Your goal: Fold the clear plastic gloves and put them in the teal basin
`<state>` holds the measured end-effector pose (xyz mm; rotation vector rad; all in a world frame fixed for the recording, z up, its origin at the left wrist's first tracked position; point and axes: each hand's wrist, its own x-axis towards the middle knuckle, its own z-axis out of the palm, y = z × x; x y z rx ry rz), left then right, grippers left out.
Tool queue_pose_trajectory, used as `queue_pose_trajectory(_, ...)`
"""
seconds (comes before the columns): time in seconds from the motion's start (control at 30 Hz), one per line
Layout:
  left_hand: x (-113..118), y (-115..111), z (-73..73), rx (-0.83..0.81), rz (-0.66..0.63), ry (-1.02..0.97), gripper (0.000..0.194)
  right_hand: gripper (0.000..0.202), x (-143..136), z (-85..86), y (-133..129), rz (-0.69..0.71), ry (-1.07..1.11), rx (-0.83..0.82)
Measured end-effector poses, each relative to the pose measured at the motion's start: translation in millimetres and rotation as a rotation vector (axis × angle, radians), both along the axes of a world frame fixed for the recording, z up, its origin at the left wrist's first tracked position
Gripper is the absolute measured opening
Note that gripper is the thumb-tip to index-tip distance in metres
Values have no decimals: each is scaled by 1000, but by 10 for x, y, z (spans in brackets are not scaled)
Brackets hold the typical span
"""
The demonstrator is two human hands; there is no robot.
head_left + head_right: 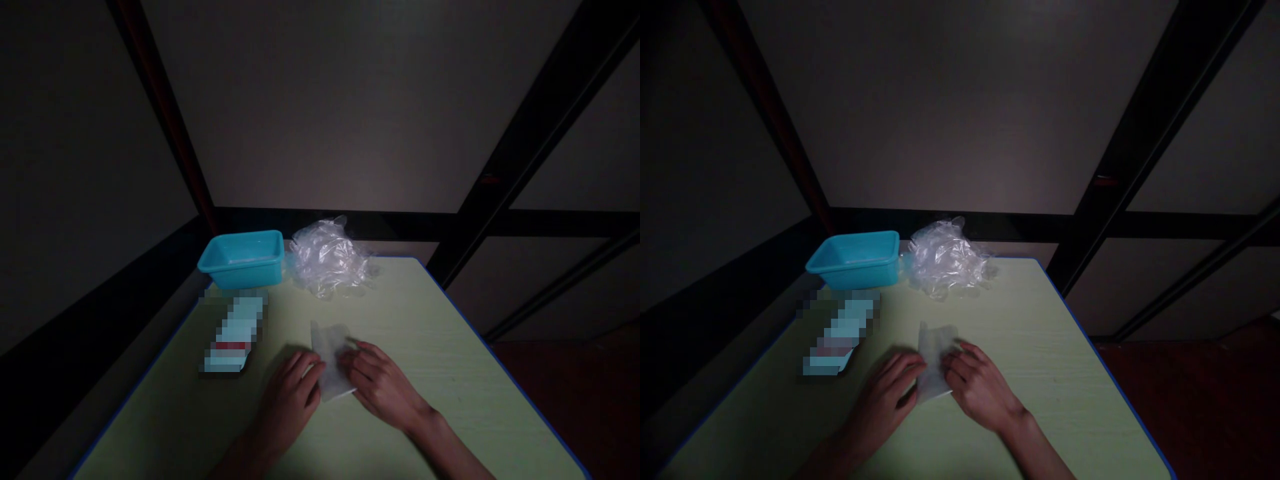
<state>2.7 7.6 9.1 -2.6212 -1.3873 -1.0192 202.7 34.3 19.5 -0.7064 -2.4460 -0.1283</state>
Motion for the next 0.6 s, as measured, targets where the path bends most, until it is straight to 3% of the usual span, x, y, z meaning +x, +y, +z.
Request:
queue_pose_trajectory(0.3,21,38,40,-77,-18,59,28,14,13,44,-34,-19,-96,-69)
queue_pose_trajectory(0.6,-27,110,-22,-236,7,-188,40,9,5,152,12,-67,-322,-215)
